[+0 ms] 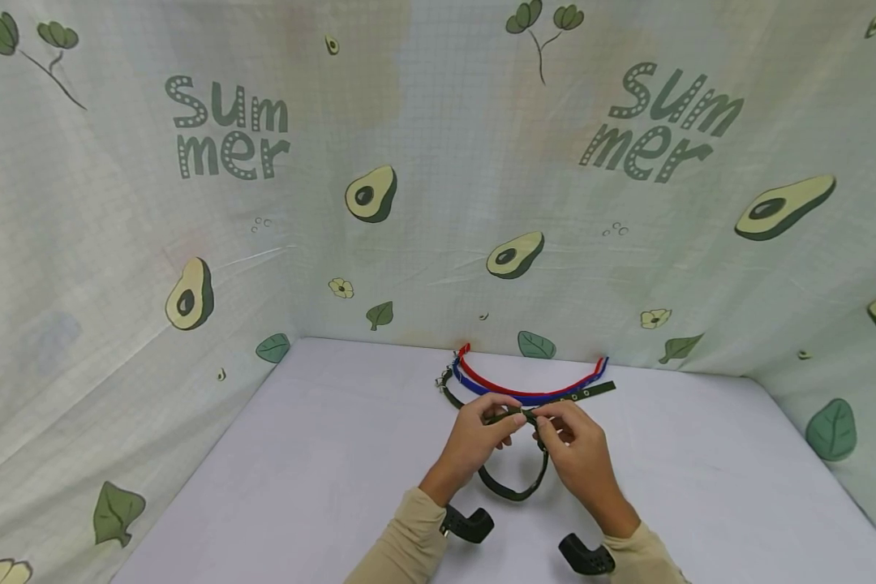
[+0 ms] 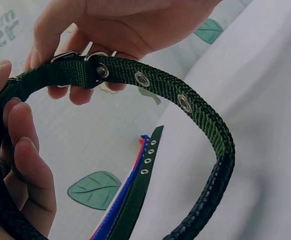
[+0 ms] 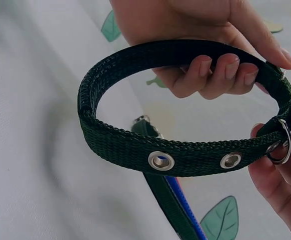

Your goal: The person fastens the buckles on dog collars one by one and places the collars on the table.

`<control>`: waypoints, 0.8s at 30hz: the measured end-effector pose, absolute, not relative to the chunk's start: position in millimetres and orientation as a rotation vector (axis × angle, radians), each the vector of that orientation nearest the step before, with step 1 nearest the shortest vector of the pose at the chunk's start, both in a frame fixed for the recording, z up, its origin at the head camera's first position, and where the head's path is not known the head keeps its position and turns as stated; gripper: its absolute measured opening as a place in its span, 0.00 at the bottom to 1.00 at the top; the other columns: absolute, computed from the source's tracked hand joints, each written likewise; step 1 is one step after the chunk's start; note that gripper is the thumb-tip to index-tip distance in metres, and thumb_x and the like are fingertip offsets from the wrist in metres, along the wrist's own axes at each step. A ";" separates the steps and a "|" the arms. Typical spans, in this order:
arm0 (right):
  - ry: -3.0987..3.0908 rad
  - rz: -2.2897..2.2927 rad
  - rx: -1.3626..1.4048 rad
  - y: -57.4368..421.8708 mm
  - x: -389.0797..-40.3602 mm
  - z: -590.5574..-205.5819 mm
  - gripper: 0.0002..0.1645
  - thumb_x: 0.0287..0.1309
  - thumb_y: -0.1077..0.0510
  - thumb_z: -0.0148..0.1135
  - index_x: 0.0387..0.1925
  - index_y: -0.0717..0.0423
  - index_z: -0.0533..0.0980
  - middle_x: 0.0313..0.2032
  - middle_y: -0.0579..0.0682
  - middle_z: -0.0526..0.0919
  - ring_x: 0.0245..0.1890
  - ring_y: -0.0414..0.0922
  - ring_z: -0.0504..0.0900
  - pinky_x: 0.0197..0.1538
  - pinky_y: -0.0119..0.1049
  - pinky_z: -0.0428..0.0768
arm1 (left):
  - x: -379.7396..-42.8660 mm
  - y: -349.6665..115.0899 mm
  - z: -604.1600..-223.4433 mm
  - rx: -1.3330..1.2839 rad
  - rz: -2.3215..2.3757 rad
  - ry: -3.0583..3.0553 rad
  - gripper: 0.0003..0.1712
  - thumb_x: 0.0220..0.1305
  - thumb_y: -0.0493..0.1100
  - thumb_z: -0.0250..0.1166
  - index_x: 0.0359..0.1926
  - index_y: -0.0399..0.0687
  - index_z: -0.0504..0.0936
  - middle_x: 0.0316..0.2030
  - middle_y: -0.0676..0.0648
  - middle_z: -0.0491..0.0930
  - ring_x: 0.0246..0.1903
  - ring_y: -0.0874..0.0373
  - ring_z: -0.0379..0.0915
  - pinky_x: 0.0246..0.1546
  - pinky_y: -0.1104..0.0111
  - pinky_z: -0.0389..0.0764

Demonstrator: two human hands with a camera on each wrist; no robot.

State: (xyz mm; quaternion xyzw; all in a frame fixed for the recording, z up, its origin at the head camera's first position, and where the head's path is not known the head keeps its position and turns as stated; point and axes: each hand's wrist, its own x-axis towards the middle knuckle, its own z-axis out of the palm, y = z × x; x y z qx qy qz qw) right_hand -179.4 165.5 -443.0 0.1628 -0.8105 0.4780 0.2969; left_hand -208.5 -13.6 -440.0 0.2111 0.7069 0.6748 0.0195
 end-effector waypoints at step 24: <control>-2.177 1.158 0.597 167.6 -182.5 -447.9 0.22 0.52 0.71 0.70 0.50 0.54 0.83 0.41 0.43 0.81 0.36 0.40 0.80 0.31 0.31 0.81 | -211.8 -13.7 -440.6 0.536 2.254 2.047 0.14 0.71 0.46 0.65 0.48 0.40 0.81 0.29 0.48 0.77 0.26 0.58 0.73 0.29 0.71 0.76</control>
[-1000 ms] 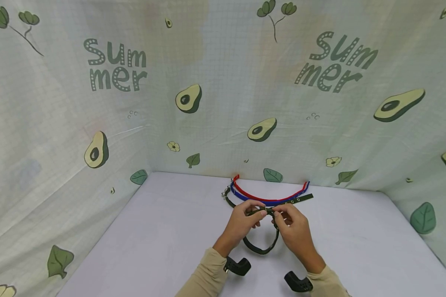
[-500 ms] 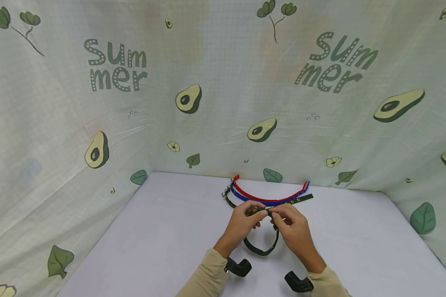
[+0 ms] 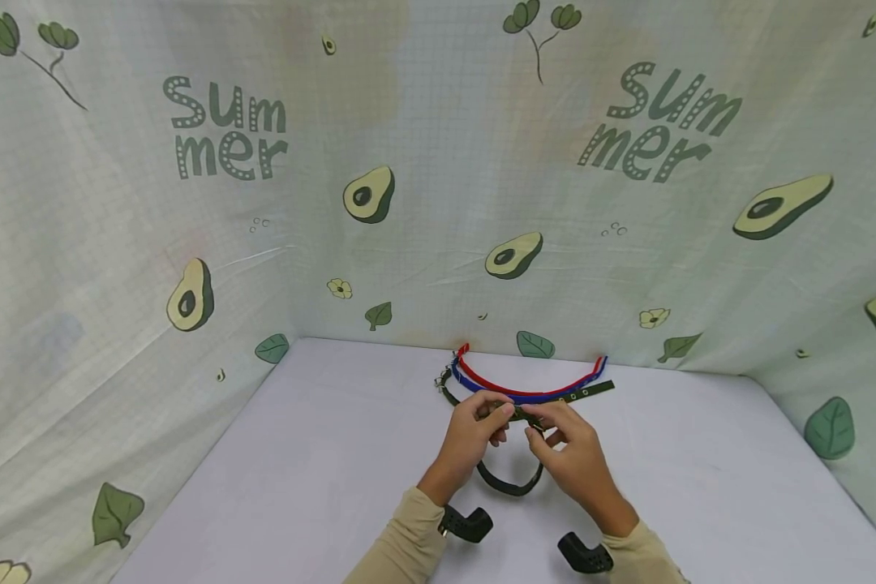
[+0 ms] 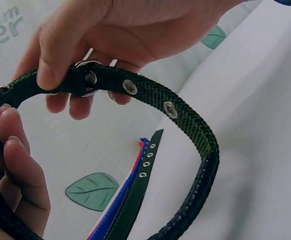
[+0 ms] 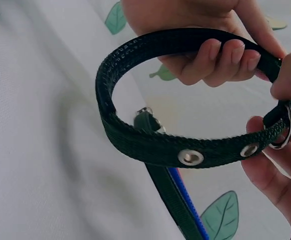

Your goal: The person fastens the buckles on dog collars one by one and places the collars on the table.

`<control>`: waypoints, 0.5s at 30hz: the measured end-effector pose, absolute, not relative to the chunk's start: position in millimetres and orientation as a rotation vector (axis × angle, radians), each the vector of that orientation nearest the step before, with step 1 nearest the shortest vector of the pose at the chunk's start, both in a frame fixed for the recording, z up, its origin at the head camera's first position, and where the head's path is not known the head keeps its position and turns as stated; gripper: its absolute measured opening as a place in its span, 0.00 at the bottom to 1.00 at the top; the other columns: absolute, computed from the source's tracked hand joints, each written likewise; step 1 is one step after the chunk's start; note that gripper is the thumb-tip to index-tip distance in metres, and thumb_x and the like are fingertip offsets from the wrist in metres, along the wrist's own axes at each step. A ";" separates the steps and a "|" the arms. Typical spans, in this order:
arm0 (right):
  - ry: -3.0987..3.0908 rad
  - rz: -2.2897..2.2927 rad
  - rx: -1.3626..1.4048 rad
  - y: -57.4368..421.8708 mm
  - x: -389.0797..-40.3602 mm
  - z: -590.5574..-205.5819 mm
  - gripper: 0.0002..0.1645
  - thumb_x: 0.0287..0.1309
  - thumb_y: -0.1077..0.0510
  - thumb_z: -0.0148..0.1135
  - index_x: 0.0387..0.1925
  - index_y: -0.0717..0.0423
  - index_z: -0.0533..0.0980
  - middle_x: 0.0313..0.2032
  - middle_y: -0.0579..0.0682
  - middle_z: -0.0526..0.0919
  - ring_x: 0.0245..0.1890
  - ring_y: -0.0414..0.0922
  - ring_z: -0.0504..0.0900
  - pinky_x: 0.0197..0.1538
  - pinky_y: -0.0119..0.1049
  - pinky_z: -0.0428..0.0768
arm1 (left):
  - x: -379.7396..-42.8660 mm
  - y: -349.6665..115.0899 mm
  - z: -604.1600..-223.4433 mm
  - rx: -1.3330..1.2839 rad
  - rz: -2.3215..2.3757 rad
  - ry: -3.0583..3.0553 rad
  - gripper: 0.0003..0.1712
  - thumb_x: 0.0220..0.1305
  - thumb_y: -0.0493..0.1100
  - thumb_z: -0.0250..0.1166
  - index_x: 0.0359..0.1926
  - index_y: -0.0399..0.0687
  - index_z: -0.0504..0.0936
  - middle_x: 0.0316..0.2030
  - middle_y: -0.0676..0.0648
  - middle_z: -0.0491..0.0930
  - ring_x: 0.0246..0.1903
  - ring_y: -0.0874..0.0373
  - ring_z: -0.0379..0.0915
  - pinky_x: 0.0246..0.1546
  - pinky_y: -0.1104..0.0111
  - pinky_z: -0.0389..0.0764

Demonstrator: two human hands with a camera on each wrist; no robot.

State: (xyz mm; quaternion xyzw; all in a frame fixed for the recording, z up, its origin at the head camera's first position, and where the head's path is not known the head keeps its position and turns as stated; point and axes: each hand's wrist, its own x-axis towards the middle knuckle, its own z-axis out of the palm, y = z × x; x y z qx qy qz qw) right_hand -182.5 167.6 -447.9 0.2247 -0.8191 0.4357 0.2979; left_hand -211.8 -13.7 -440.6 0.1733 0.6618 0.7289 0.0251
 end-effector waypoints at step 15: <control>-2.344 1.412 0.348 167.6 -183.7 -458.2 0.25 0.57 0.67 0.70 0.55 0.58 0.72 0.34 0.49 0.82 0.30 0.38 0.83 0.31 0.32 0.79 | -214.4 -17.2 -440.0 0.324 2.460 1.865 0.18 0.73 0.45 0.62 0.51 0.34 0.76 0.28 0.47 0.75 0.23 0.59 0.69 0.25 0.71 0.74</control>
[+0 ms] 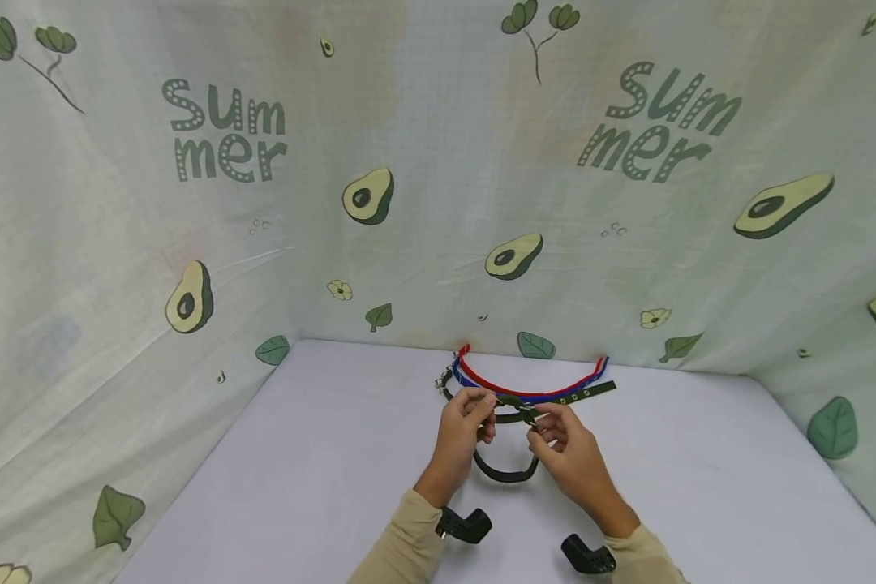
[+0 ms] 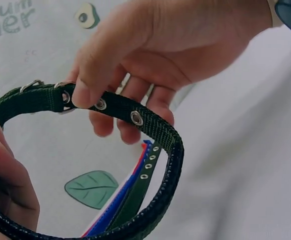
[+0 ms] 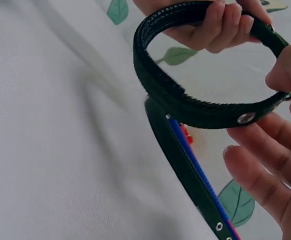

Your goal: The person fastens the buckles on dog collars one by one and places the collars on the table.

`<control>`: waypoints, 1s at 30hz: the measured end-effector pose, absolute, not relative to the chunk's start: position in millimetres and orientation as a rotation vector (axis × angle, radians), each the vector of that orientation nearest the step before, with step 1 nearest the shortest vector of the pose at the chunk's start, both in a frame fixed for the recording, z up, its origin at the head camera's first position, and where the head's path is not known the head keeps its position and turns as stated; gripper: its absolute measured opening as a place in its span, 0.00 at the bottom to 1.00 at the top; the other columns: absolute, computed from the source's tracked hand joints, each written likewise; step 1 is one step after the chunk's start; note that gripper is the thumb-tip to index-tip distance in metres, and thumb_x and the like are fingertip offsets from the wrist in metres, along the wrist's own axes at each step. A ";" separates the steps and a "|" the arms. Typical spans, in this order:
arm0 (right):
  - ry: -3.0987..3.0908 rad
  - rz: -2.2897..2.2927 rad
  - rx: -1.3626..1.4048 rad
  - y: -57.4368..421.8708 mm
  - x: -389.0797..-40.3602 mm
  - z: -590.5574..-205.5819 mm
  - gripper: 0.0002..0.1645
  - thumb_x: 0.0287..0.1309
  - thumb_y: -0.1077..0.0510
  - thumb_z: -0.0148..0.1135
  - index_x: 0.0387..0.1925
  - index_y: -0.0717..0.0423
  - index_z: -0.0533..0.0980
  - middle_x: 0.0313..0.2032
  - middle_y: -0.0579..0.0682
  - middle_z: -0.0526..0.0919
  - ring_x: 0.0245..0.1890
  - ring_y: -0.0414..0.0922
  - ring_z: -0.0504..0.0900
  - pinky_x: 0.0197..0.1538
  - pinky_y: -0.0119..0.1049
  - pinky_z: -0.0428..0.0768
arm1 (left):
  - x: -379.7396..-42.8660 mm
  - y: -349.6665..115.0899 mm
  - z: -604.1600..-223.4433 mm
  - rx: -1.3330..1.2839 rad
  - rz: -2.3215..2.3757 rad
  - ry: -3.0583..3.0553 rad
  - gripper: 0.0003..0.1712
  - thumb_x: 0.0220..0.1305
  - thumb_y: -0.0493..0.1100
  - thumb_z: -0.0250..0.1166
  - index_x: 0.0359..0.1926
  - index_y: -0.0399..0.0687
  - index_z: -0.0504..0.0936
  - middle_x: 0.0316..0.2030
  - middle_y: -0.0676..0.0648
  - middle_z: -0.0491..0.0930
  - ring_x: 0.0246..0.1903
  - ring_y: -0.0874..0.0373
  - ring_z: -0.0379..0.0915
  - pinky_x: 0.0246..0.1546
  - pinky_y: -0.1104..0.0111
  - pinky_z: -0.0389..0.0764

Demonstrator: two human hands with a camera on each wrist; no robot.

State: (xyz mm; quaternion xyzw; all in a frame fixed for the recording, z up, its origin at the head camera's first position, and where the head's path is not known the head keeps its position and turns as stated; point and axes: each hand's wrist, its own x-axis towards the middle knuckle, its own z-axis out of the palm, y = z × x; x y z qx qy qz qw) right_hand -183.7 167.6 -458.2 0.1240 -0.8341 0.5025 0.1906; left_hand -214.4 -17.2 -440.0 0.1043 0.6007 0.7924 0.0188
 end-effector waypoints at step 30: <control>-2.349 1.908 0.100 168.8 -187.1 -458.8 0.15 0.65 0.67 0.60 0.53 0.65 0.73 0.32 0.65 0.83 0.19 0.51 0.81 0.27 0.39 0.83 | -214.7 -33.3 -444.5 0.345 2.319 2.088 0.14 0.75 0.42 0.58 0.52 0.36 0.73 0.29 0.41 0.79 0.24 0.58 0.78 0.28 0.68 0.83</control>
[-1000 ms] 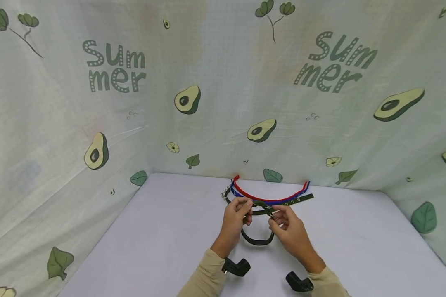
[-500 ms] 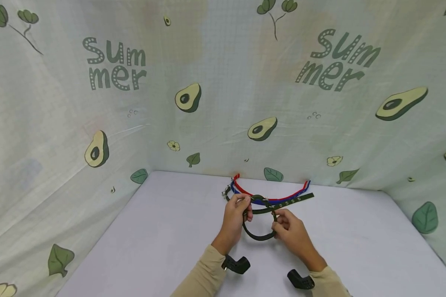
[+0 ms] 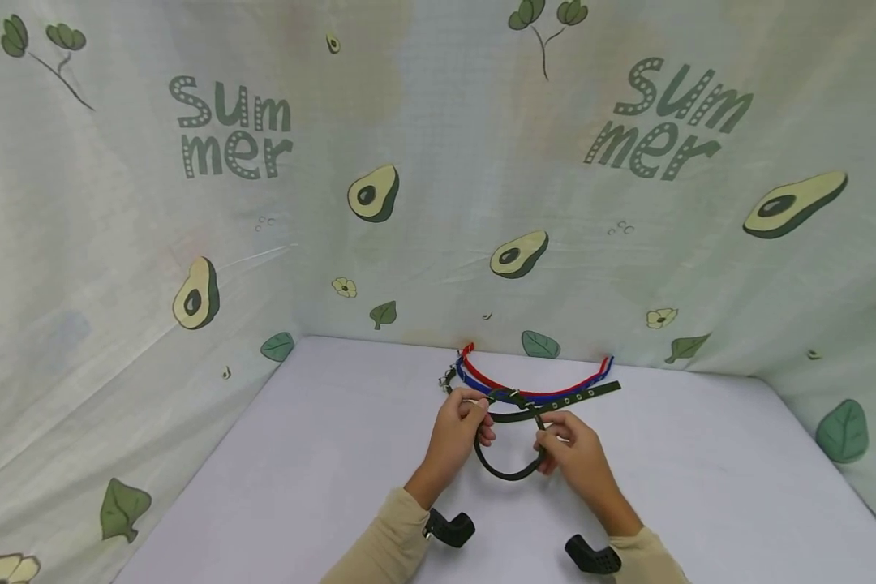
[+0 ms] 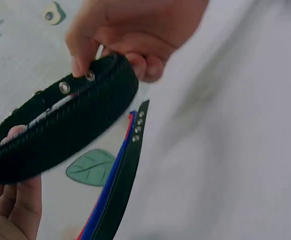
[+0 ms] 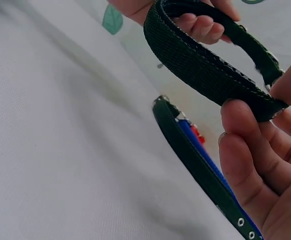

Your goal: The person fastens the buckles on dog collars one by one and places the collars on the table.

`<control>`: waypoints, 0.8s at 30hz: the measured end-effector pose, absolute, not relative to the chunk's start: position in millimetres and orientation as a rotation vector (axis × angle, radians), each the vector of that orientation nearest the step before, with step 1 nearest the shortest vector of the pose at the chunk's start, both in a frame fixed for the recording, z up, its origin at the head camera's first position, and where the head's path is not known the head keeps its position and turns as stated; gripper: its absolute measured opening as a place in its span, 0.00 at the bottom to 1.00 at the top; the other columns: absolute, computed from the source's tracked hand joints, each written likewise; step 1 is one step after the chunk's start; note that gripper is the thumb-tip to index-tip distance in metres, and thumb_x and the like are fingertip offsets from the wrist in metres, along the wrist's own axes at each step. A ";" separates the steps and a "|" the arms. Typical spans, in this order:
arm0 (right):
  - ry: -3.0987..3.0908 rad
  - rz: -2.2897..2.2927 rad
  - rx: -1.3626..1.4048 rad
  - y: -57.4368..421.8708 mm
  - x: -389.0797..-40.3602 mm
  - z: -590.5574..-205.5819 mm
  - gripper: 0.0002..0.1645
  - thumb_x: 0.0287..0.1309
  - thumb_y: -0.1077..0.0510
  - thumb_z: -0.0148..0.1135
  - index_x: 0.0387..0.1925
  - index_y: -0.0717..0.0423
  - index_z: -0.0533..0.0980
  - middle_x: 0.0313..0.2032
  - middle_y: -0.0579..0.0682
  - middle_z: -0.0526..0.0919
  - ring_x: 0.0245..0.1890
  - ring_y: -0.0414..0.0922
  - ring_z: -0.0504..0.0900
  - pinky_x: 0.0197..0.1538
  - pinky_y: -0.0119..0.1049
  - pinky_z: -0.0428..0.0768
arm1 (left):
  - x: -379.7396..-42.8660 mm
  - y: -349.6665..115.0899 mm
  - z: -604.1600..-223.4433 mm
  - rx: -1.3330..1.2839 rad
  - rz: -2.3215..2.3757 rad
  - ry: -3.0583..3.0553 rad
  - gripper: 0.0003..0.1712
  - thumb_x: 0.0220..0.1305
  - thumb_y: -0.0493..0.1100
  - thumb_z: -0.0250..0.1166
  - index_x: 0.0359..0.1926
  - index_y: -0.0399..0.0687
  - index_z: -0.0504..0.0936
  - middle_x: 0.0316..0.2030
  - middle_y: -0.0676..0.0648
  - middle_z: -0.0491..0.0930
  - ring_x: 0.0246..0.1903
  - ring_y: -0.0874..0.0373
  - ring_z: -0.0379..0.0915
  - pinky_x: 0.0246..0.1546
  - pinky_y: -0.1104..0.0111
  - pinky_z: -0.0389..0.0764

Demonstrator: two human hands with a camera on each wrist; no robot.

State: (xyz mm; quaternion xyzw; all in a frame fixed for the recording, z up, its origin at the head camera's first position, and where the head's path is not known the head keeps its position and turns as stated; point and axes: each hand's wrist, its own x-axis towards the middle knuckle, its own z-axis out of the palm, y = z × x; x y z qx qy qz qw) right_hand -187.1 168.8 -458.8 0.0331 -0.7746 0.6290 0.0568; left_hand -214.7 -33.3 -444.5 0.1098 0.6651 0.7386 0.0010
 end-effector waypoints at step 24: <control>-2.441 1.995 0.147 142.4 -188.8 -460.9 0.15 0.66 0.66 0.61 0.52 0.68 0.73 0.29 0.63 0.83 0.17 0.52 0.80 0.25 0.40 0.83 | -201.1 -80.5 -455.3 0.452 1.784 2.784 0.13 0.70 0.45 0.65 0.50 0.44 0.85 0.28 0.56 0.84 0.25 0.64 0.79 0.30 0.70 0.79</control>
